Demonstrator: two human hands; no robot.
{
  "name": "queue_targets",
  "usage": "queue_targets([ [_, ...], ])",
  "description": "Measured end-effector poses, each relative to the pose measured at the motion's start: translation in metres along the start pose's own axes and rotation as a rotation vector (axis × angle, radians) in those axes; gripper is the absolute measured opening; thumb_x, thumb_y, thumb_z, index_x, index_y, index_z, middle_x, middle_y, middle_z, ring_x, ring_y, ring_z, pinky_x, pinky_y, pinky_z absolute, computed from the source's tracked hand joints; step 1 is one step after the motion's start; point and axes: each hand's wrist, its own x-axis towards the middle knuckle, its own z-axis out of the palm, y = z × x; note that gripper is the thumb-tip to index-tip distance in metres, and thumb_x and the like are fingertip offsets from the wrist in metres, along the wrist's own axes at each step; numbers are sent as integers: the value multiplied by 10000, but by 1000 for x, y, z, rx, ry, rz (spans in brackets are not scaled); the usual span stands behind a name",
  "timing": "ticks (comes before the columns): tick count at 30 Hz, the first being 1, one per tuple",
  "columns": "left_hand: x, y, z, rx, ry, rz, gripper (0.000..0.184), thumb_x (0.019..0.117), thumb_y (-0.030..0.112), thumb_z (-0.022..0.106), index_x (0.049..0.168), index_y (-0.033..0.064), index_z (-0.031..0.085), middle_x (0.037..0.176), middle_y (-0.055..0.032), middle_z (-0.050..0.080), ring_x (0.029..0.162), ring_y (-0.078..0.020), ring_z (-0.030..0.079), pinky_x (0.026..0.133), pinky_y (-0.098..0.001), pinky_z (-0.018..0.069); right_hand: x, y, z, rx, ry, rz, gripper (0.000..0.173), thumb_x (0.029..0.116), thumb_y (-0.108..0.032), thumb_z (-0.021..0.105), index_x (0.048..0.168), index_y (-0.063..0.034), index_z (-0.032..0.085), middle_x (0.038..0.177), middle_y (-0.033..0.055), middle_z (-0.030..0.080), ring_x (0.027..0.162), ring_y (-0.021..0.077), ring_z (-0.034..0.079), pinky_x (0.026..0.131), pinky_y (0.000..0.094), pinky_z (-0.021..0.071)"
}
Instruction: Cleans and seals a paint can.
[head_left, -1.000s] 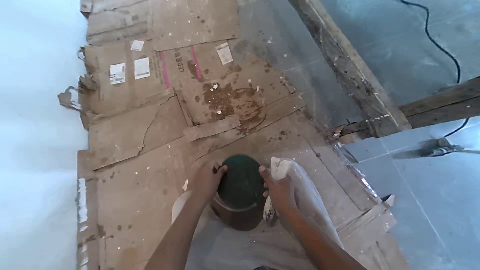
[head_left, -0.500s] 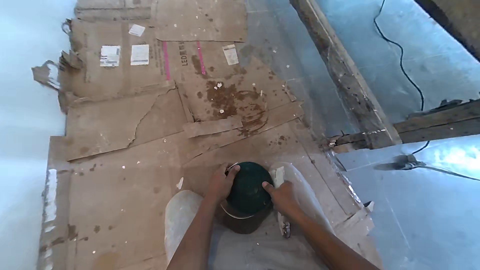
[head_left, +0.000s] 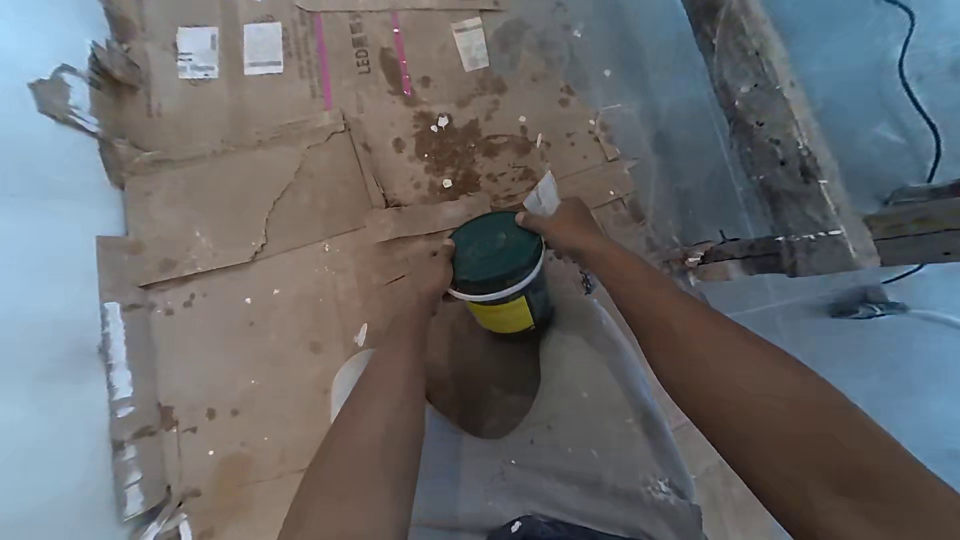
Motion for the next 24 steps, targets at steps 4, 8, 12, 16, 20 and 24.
queue_targets([
  [4,-8,12,5,-38,-11,-96,641,1034,647,397,1343,122,594,1181,-183,670,1014,-329,685,809,-536,591,8,-6,3,80,39,-1,614,896,-523,755,1098,40,619,934,205,651,745,316,657,679,528,565],
  [8,-9,14,5,-140,-43,-133,594,1038,604,422,1266,92,618,1028,-167,700,782,-271,697,620,-409,588,22,-9,0,102,21,-2,608,888,-527,764,1087,31,623,933,198,658,753,310,659,674,521,560],
  [12,-16,5,4,-247,-71,-85,594,1035,586,461,1312,79,597,1044,-185,709,803,-300,710,673,-464,612,22,-6,1,140,39,12,678,851,-526,799,1181,38,617,1062,223,679,976,359,685,859,592,559],
  [16,-44,-19,0,-268,-28,-7,610,1012,625,478,1262,98,658,1039,-127,718,853,-244,701,713,-432,603,-18,-3,0,144,-21,70,709,848,-534,804,1194,54,610,1053,244,676,958,374,681,852,616,554],
  [20,-71,-55,-4,-382,21,9,554,1049,546,473,1404,129,560,1236,-125,685,1084,-265,675,893,-475,577,-74,22,21,419,-71,165,742,790,-411,894,1301,1,548,997,206,683,785,315,701,684,508,619],
  [24,-86,-67,-11,-340,174,188,414,1098,362,451,1304,44,618,1174,-131,696,1064,-207,680,932,-420,574,-133,54,44,565,-105,162,568,803,-411,885,1195,-62,667,917,108,739,724,227,726,638,406,643],
])
